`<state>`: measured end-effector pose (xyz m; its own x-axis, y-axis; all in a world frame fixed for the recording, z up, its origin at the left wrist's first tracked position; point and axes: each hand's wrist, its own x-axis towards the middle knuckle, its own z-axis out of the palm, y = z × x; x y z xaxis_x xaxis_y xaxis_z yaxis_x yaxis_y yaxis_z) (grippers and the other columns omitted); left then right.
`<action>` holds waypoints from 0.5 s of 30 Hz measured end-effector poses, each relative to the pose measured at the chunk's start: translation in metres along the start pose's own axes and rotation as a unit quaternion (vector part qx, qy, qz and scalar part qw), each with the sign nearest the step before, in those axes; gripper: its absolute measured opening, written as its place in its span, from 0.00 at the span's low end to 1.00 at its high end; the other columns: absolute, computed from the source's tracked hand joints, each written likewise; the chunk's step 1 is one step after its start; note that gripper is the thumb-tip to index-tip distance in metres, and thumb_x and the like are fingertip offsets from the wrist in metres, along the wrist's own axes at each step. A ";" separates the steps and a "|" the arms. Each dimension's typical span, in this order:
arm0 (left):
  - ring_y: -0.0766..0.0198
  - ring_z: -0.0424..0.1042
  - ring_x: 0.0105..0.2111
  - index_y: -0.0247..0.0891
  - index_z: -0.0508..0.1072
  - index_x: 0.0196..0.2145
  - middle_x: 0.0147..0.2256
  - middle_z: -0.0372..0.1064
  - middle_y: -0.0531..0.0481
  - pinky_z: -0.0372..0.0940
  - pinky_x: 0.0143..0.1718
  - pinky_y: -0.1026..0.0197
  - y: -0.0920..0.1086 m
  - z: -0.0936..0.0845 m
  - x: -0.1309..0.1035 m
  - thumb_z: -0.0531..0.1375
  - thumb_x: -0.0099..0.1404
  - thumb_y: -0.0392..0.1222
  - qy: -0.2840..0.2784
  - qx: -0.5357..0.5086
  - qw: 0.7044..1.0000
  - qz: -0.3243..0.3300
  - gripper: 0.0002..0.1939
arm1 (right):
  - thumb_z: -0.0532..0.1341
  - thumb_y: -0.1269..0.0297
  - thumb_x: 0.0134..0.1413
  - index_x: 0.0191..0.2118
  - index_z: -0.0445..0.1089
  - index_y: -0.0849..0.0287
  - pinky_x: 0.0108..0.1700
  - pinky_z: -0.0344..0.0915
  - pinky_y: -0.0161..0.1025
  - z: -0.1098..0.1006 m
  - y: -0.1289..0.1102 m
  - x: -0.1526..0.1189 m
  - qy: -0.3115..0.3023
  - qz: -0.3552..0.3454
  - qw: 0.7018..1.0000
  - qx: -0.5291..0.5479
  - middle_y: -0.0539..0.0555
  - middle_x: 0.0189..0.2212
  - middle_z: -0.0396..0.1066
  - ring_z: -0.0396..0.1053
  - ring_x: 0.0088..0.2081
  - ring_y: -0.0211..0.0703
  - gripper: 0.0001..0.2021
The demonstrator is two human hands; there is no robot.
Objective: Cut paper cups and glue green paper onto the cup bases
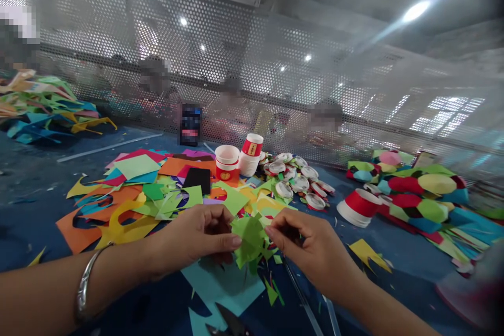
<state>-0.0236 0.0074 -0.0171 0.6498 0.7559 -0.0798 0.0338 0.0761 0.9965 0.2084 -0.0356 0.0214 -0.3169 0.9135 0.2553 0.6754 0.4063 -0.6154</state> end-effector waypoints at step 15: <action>0.63 0.76 0.29 0.39 0.64 0.34 0.25 0.72 0.55 0.66 0.29 0.64 -0.001 0.002 0.000 0.70 0.55 0.46 0.024 -0.064 0.998 -0.007 0.18 | 0.55 0.56 0.65 0.29 0.63 0.56 0.27 0.52 0.35 0.010 0.000 -0.004 0.022 0.030 0.998 0.046 0.45 0.22 0.56 0.54 0.25 0.37 0.14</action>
<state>-0.0218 0.0060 -0.0178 0.6128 0.7843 -0.0973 -0.0571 0.1667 0.9844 0.2025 -0.0391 0.0131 -0.2472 0.9372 0.2461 0.6272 0.3484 -0.6965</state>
